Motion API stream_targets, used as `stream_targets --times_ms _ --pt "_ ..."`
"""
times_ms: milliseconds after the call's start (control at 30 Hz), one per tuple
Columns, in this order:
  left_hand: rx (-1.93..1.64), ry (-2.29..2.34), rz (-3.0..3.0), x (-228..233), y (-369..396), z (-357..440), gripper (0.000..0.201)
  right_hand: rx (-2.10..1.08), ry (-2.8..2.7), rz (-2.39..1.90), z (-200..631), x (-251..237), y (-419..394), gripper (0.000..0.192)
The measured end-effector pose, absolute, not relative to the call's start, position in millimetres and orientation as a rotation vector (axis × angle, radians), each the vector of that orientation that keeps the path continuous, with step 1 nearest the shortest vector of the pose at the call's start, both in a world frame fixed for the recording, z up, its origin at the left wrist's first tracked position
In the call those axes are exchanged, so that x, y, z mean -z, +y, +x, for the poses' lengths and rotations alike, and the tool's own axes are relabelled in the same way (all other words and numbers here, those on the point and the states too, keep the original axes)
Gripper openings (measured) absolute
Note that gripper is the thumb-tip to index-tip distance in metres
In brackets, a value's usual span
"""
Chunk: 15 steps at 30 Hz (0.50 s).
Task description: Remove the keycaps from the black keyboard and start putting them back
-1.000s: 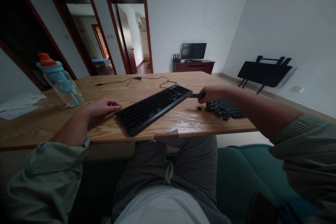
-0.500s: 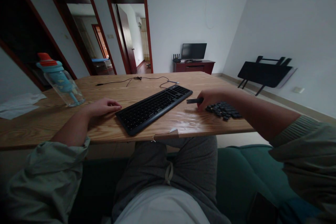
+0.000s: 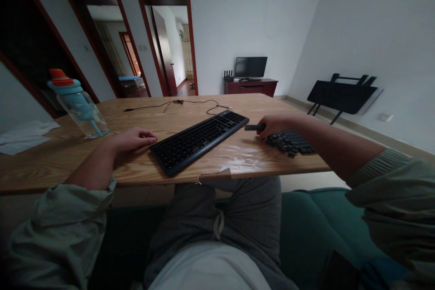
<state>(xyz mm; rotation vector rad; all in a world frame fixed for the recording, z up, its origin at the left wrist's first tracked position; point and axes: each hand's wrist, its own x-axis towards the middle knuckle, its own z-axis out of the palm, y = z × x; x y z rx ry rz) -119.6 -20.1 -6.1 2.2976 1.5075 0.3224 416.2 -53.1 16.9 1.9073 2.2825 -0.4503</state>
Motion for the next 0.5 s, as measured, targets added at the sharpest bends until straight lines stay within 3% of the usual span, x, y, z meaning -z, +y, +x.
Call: stream_targets --times_ms 133,500 --pt "-0.318 1.500 2.308 6 -21 -119 0.048 0.637 2.292 1.871 412 -12 -53 0.047" --pt "-0.348 1.478 2.289 5 -21 -120 0.048 0.531 2.305 1.838 393 -11 -59 0.043"
